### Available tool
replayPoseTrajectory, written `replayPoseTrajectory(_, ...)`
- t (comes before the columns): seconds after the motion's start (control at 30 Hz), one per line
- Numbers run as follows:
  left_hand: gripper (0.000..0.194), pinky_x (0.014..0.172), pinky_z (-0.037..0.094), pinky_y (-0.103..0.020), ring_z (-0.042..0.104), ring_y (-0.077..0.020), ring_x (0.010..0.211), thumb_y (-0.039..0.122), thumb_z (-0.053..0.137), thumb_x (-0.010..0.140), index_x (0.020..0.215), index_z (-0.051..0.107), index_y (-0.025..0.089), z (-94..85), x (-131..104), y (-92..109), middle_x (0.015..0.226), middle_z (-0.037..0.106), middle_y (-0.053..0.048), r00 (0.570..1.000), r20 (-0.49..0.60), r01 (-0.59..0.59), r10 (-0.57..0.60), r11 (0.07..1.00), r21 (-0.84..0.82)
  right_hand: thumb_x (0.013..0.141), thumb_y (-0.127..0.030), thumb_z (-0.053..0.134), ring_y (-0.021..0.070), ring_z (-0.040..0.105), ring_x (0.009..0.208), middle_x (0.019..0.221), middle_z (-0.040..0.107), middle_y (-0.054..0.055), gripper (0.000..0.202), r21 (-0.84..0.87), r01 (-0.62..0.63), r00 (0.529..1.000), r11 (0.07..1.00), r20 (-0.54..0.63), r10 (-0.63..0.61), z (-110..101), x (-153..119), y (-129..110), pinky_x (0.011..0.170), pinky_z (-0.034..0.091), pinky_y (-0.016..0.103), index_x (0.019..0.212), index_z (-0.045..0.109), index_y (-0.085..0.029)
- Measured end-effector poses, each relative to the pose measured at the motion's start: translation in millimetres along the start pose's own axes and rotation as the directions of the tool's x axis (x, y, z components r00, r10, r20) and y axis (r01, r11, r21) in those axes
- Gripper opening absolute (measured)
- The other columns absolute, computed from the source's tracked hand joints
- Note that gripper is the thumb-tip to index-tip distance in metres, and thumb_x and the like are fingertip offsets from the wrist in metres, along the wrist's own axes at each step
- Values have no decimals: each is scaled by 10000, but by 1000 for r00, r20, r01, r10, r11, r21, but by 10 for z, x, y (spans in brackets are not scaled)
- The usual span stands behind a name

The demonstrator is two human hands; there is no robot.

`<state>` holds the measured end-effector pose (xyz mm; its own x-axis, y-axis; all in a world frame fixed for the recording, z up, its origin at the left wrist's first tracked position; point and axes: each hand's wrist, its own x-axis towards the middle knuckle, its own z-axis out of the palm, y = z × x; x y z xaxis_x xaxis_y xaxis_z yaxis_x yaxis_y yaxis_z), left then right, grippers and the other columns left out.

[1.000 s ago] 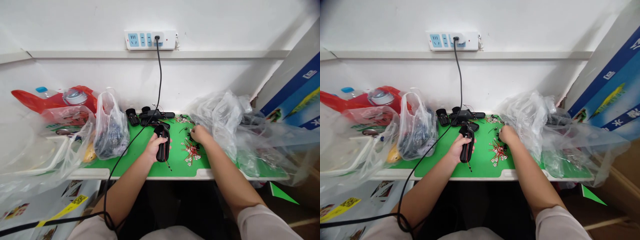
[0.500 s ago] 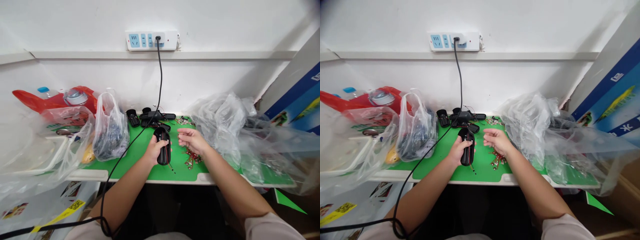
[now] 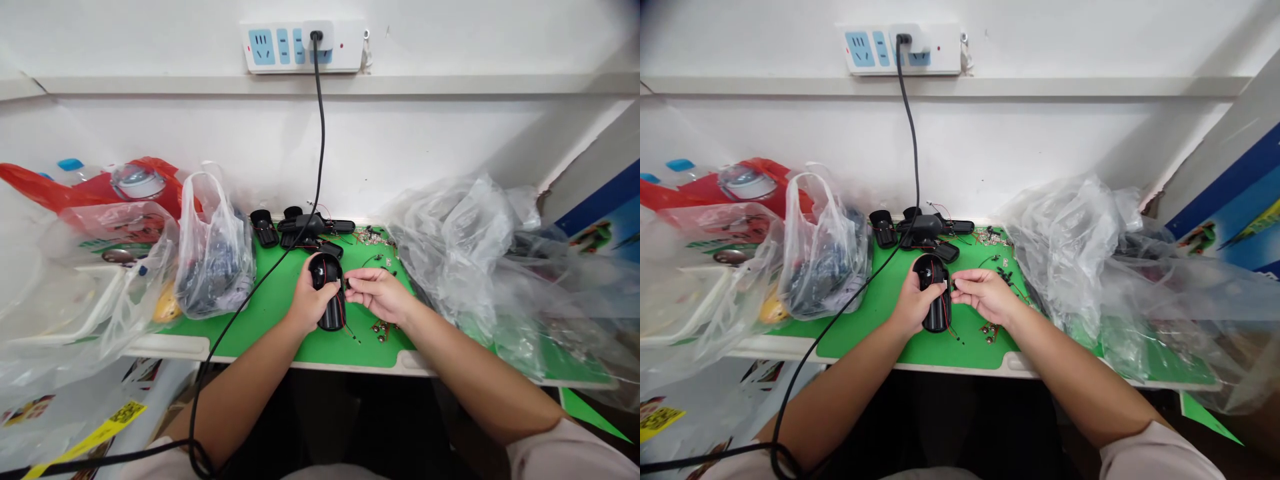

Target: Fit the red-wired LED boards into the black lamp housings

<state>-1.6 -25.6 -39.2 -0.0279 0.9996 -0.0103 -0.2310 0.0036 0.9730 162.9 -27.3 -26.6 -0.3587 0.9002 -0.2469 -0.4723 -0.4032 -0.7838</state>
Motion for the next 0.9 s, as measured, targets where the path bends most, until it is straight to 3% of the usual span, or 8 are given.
replayPoseTrajectory(0.3,617,782,495,-319,572,-157,838,170,690,653,1231,485,242,5,-12,6,1019,594,-15,996,78,-50,43,995,81,553,-243,871,103,635,528,594,671,-7,293,-122,103,989,987,-93,-115,101,-25,17,553,541,222,775,707,-145)
replayPoseTrajectory(0.63,611,814,485,-315,572,-154,869,163,670,664,1237,475,245,-6,-2,-18,1044,583,-20,990,97,-121,107,980,160,542,-273,870,116,617,518,566,655,0,300,-167,103,987,981,-102,-121,76,2,62,549,505,247,738,683,-145)
replayPoseTrajectory(0.77,587,786,492,-304,574,-147,832,139,649,659,1214,480,229,6,7,-11,988,586,-13,982,96,-180,164,962,206,569,-324,850,116,594,522,592,643,-14,344,-225,86,988,970,-105,-112,68,10,92,553,495,267,819,688,-152)
replayPoseTrajectory(0.83,583,754,497,-296,573,-139,791,128,633,659,1211,472,226,7,17,-15,958,582,-7,978,95,-204,188,955,216,688,-400,762,105,546,501,574,605,-22,289,-390,138,984,910,-55,-172,88,-11,115,531,464,263,814,686,-151)
replayPoseTrajectory(0.9,589,742,499,-294,577,-140,783,118,625,650,1207,467,224,3,28,-21,958,580,-9,974,84,-225,211,947,228,823,-431,617,102,494,501,546,543,-23,298,-614,253,955,748,36,-294,123,-43,149,520,426,257,727,666,-153)
